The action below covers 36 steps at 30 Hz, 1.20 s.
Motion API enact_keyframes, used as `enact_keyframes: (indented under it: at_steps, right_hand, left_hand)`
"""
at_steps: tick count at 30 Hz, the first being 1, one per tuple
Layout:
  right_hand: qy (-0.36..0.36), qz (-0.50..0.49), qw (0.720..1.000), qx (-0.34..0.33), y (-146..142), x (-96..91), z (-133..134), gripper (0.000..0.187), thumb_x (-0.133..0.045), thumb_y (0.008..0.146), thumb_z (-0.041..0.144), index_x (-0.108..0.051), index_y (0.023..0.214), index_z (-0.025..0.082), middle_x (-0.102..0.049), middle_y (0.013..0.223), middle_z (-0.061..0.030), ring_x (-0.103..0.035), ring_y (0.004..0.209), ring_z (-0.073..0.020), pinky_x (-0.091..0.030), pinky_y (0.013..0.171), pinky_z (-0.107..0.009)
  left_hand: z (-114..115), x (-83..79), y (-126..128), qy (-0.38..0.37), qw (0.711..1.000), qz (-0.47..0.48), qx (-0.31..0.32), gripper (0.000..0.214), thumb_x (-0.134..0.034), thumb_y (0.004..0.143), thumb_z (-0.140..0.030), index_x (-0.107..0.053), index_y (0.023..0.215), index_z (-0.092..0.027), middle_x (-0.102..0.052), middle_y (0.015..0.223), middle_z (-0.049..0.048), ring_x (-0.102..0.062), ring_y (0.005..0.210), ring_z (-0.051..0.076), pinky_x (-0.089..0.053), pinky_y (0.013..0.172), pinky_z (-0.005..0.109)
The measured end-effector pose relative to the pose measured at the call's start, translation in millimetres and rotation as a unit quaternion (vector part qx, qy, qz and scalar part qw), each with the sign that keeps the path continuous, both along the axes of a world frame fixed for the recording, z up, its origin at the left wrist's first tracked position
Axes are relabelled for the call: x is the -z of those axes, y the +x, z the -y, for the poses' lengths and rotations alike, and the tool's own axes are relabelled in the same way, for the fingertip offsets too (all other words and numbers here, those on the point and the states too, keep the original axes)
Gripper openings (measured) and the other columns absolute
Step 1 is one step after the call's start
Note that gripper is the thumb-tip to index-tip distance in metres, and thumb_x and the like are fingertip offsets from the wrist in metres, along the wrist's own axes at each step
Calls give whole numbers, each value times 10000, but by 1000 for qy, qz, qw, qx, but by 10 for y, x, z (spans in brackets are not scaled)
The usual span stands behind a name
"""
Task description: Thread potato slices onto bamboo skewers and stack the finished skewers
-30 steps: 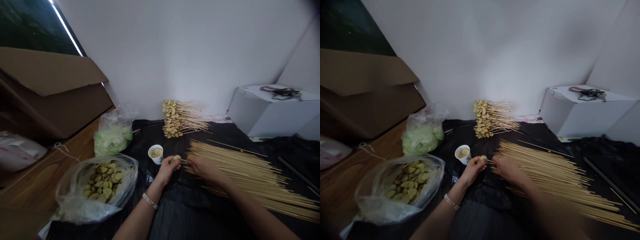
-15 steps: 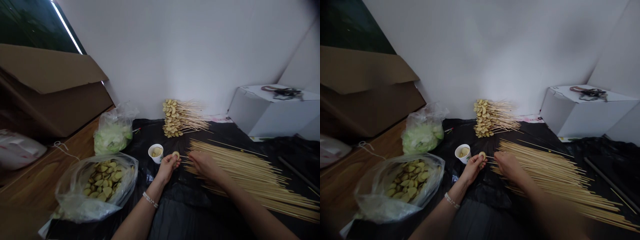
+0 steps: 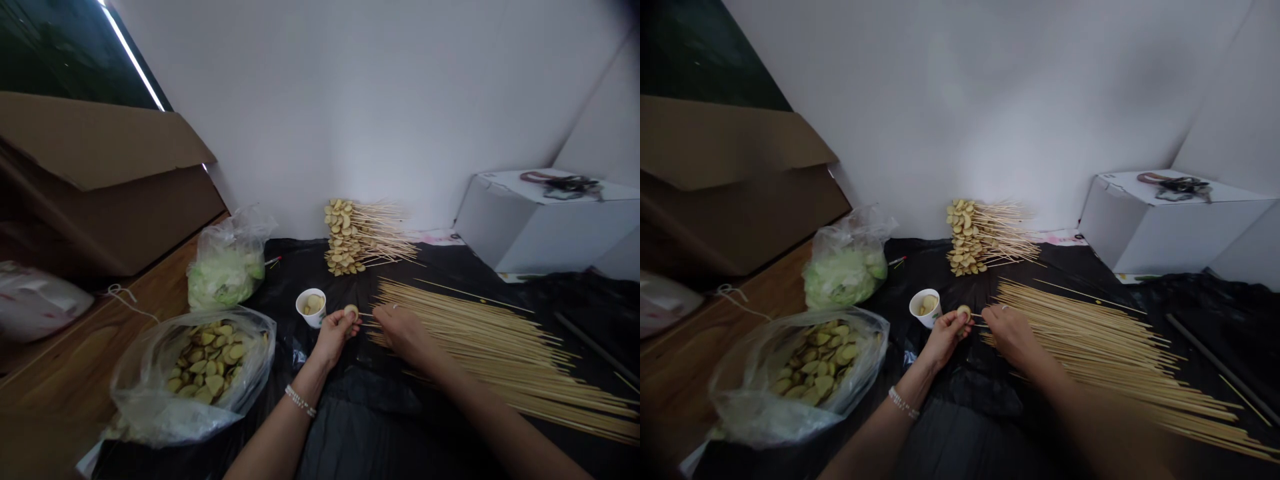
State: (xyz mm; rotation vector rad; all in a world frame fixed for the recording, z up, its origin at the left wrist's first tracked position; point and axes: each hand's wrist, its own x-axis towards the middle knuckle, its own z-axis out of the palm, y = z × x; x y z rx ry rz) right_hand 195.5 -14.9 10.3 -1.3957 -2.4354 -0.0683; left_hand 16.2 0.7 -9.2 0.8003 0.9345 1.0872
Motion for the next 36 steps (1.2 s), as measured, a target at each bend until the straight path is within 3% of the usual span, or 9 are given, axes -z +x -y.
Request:
enact_keyframes:
  at_steps: [4, 9, 14, 21, 29, 36]
  right_hand:
    - [-45, -6, 999, 11, -2, -12, 19, 207, -425, 801, 28, -569, 879, 155, -633, 832, -94, -535, 720, -187, -249, 598, -281]
    - [-130, -82, 988, -12, 65, -31, -42, 219, -388, 900, 133, -576, 800, 179, -636, 704, -25, -522, 617, -129, -275, 568, -238]
    - [-114, -95, 989, -17, 41, -12, -46, 234, -373, 923, 162, -567, 792, 176, -618, 722, -29, -512, 657, -134, -293, 605, -240]
    - [-20, -78, 996, -28, -15, 77, -37, 205, -384, 905, 107, -551, 804, 170, -596, 760, -45, -492, 702, -153, -287, 642, -257]
    - [-54, -97, 994, -14, 95, -34, -93, 238, -380, 950, 221, -587, 839, 181, -643, 810, -46, -557, 766, -158, -322, 670, -247]
    - [-81, -73, 994, 3, 63, -33, -65, 243, -383, 930, 171, -574, 780, 177, -645, 750, -43, -550, 688, -140, -290, 624, -242]
  left_hand:
    - [13, -14, -3, 4, 1000, -8, 9, 358, -812, 604, -398, -686, 762, -102, -675, 706, 56, -548, 565, 68, -405, 566, 191]
    - [26, -12, -11, 17, 998, -35, 43, 385, -794, 619, -426, -693, 799, -101, -680, 723, 66, -545, 574, 81, -393, 566, 203]
    - [27, -15, -18, 14, 998, -33, 44, 387, -798, 612, -426, -693, 808, -109, -673, 724, 57, -538, 568, 78, -388, 570, 202]
    - [30, 4, 14, 43, 997, -48, 40, 390, -775, 634, -452, -687, 797, -108, -675, 728, 60, -538, 580, 86, -383, 562, 204]
    - [-16, 0, 20, 14, 1000, -21, -10, 440, -763, 615, -509, -678, 788, -114, -685, 756, 65, -540, 569, 76, -400, 565, 198]
    - [-7, -13, 6, 21, 999, -29, -10, 431, -759, 625, -506, -691, 764, -104, -685, 726, 76, -540, 551, 80, -383, 537, 201]
